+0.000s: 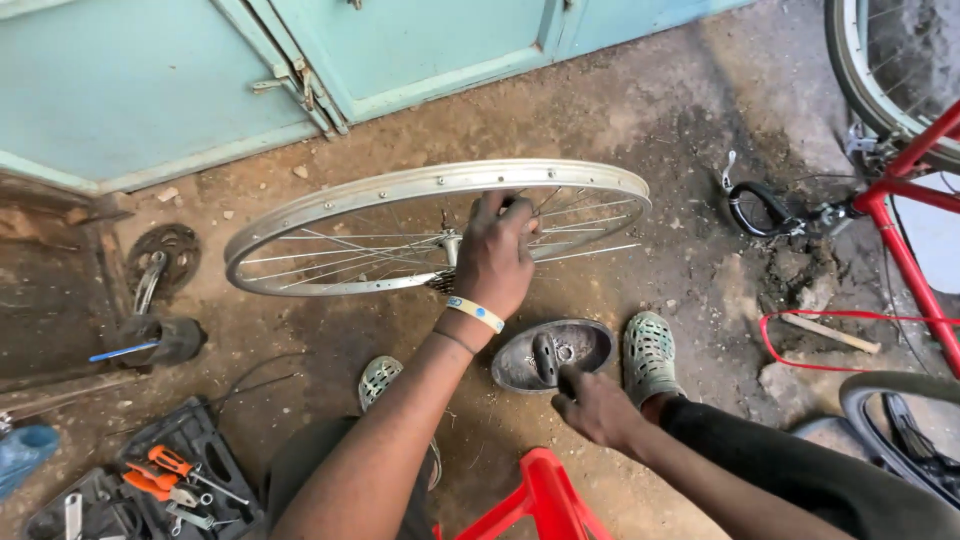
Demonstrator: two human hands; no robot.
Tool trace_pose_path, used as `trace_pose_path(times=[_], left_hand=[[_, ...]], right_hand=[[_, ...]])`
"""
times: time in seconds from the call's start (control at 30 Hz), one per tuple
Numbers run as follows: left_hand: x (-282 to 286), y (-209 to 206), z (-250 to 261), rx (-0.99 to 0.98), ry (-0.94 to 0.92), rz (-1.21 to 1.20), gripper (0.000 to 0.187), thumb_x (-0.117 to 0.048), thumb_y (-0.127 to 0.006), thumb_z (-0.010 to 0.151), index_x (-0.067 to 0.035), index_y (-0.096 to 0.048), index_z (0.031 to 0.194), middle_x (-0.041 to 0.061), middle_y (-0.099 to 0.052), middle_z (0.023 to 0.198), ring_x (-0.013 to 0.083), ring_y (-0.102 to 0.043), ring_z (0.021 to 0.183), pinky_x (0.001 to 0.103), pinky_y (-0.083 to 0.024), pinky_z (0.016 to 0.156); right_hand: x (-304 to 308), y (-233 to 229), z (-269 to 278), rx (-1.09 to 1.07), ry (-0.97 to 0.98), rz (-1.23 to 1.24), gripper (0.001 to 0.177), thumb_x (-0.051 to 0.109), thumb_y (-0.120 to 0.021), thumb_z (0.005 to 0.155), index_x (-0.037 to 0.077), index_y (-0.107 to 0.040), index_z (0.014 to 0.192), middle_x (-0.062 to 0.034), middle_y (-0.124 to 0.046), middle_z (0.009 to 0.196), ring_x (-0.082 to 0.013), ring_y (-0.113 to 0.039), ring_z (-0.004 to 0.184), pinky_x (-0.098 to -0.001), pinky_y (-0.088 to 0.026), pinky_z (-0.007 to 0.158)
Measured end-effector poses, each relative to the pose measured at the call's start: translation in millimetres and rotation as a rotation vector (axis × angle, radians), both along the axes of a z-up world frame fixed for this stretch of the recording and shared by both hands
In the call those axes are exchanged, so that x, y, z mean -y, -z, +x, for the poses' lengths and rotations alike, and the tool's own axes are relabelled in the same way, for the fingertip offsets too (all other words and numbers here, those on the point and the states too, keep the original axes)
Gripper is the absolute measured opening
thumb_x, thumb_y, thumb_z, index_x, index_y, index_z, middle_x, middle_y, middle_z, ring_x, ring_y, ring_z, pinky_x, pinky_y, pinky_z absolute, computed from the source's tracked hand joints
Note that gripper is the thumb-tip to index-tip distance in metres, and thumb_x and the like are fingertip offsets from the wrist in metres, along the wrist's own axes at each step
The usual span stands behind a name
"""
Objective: The person is sitting on a red stool and repairing a bicycle wheel. They use a spoke wrench to tighten the nipples on the spokes and adjust the wheel's alignment. The person rotates the wheel to access different sections and continues to tighten the spokes.
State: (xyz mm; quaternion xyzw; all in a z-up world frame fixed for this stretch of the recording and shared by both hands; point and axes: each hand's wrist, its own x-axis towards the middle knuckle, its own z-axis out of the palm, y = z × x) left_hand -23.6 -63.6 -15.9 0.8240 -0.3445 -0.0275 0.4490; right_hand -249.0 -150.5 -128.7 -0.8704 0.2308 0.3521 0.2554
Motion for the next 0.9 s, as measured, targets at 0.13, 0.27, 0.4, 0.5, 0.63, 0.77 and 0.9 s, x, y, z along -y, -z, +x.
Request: trace_pose_path(times=[0.13,0.27,0.4,0.5,0.63,0.77,0.9], left_hand=[[-5,0,-1,0.033,0.053,0.004,0.007,-0.001,-0.058,0.096,-0.006,-0.060,0.090,0.014,-0.057,0.108,0.0419,-0.061,0.110,0.049,-0.055,0.090],[-6,-2,0,0.084,0.047,0.034,0.010,0.001,-0.057,0.097,-0.005,-0.062,0.092,0.013,-0.056,0.106,0.0379,-0.062,0.106,0.045,-0.054,0.091],[-10,15,-9,0.086,0.004,0.046,0.007,-0.009,-0.055,0.099,-0.010,-0.062,0.102,0.012,-0.057,0.108,0.0410,-0.061,0.111,0.048,-0.053,0.090],[-16,-4,-25,0.098,-0.067,0.040,0.014,0.006,-0.056,0.092,0.001,-0.069,0.097,0.020,-0.061,0.093,0.0372,-0.058,0.082,0.045,-0.045,0.068],[-29,-13,-44,0.039,-0.117,0.048,0.027,0.009,-0.056,0.085,-0.001,-0.070,0.106,0.024,-0.068,0.100,0.0459,-0.063,0.092,0.052,-0.051,0.079],[-39,-23,-49,-0.030,-0.166,0.106,0.027,0.010,-0.059,0.091,-0.003,-0.072,0.110,0.018,-0.069,0.097,0.0425,-0.066,0.100,0.052,-0.053,0.088],[-46,-6,-58,0.014,-0.233,0.074,0.015,0.007,-0.057,0.091,-0.003,-0.068,0.092,0.019,-0.063,0.097,0.0474,-0.062,0.100,0.055,-0.052,0.087]], right_hand=[[30,-32,21,0.419,-0.238,0.038,0.054,0.064,-0.059,0.088,0.012,-0.071,0.098,-0.0158,-0.071,0.089,-0.0435,-0.070,0.094,-0.0496,-0.061,0.072],[33,-116,101,0.121,0.113,0.172,0.052,0.056,-0.053,0.090,0.024,-0.062,0.130,-0.0108,-0.069,0.126,-0.0385,-0.062,0.122,-0.0539,-0.052,0.103],[28,-177,123,0.124,0.115,0.204,0.045,0.045,-0.051,0.092,0.022,-0.059,0.131,-0.0109,-0.072,0.120,-0.0405,-0.054,0.129,-0.0594,-0.049,0.106],[33,-194,131,0.123,0.172,0.197,0.038,0.029,-0.049,0.096,0.019,-0.054,0.132,-0.0107,-0.077,0.113,-0.0442,-0.041,0.140,-0.0680,-0.044,0.111],[25,-194,121,0.326,0.109,0.088,0.019,0.024,-0.050,0.085,0.011,-0.059,0.095,-0.0172,-0.070,0.071,-0.0414,-0.062,0.056,-0.0538,-0.048,0.057],[8,-196,110,0.362,0.047,0.095,0.031,0.036,-0.062,0.079,0.014,-0.071,0.100,-0.0137,-0.080,0.091,-0.0457,-0.075,0.090,-0.0612,-0.056,0.076],[2,-204,89,0.402,0.089,0.103,0.033,0.033,-0.058,0.082,0.009,-0.073,0.098,-0.0187,-0.079,0.093,-0.0491,-0.072,0.096,-0.0615,-0.053,0.086]])
